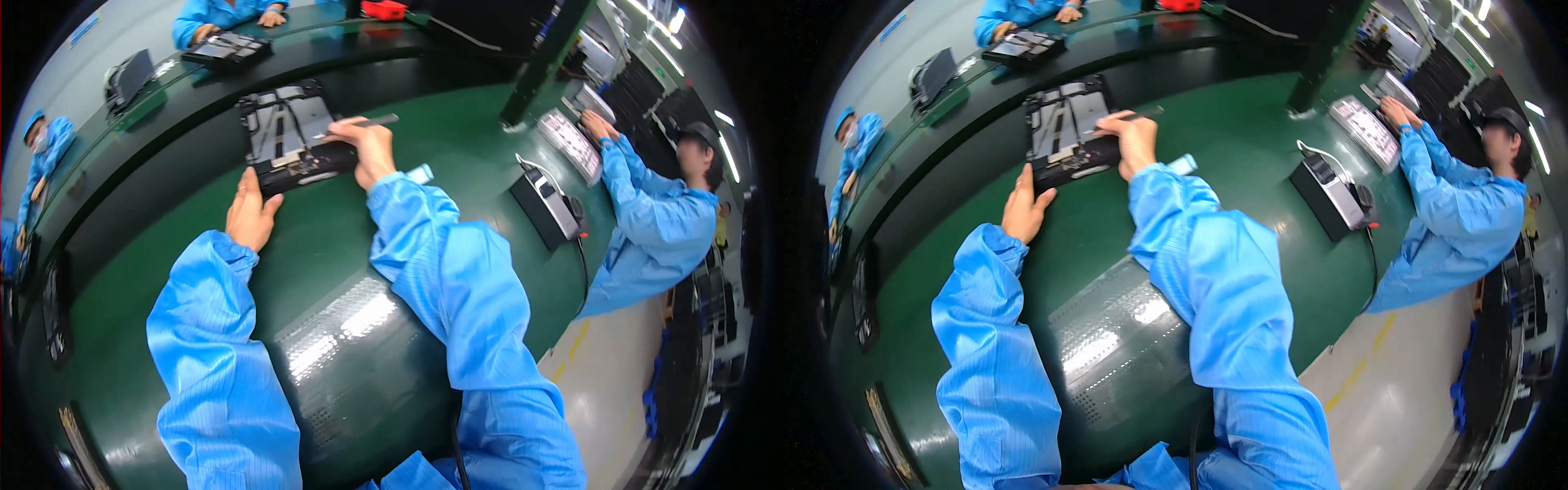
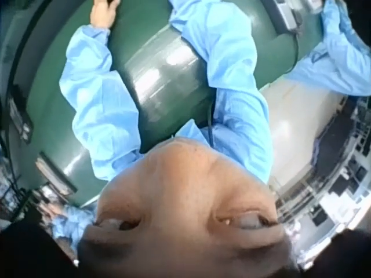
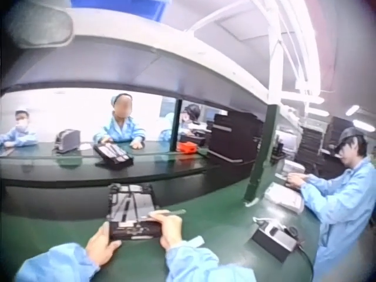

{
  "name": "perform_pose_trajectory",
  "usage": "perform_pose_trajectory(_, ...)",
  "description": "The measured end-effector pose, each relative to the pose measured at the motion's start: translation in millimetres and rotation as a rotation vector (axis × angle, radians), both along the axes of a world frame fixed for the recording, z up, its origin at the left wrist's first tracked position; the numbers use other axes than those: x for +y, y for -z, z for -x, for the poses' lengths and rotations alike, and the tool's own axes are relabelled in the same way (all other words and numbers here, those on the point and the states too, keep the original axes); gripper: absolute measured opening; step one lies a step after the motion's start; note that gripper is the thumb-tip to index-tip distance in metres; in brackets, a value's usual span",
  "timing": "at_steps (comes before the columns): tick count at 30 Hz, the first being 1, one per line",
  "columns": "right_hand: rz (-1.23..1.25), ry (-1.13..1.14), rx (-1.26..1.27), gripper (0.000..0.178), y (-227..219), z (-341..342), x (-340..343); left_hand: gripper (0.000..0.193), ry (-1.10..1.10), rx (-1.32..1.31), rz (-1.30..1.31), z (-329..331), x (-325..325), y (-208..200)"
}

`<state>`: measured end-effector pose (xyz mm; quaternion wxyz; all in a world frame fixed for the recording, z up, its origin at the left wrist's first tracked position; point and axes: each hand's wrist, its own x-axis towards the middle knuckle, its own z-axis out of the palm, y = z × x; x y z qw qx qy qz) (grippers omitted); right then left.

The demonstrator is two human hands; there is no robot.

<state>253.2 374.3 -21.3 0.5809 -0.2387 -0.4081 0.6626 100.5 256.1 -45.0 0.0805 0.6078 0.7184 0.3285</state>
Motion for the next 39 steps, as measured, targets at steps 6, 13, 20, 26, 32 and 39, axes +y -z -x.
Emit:
perform_pose_trajectory(6, 0.077, -0.039, 0.064, 0.005, -8.1, 7.3, -4.8, 0.057, -0.043, 0.114, -0.115, -5.9, 2.5, -2.8)
perform_pose_trajectory(13, 0.031, -0.123, 0.159, 0.008, -33.8, 0.4, -14.8, 0.052, -0.046, 0.187, -0.279, -4.1, -10.3, -23.1)
perform_pose_trajectory(20, -0.011, -0.193, 0.15, 0.004, -46.0, -56.4, -58.7, 0.048, 0.017, 0.244, -0.261, -49.8, -71.5, -57.4)
perform_pose_trajectory(26, 0.009, -0.269, 0.144, 0.004, -59.8, -101.1, -123.3, 0.04, 0.044, 0.571, -0.18, -65.6, -146.3, -73.6)
perform_pose_trajectory(32, -0.006, -0.338, 0.178, 0.007, -78.2, -121.1, -164.4, 0.04, 0.12, 0.544, -0.343, -86.0, -182.3, -92.9)
perform_pose_trajectory(39, -0.014, -0.405, 0.169, 0.006, -99.8, -146.6, -215.5, 0.042, 0.165, 0.366, -0.374, -108.9, -233.0, -116.7)
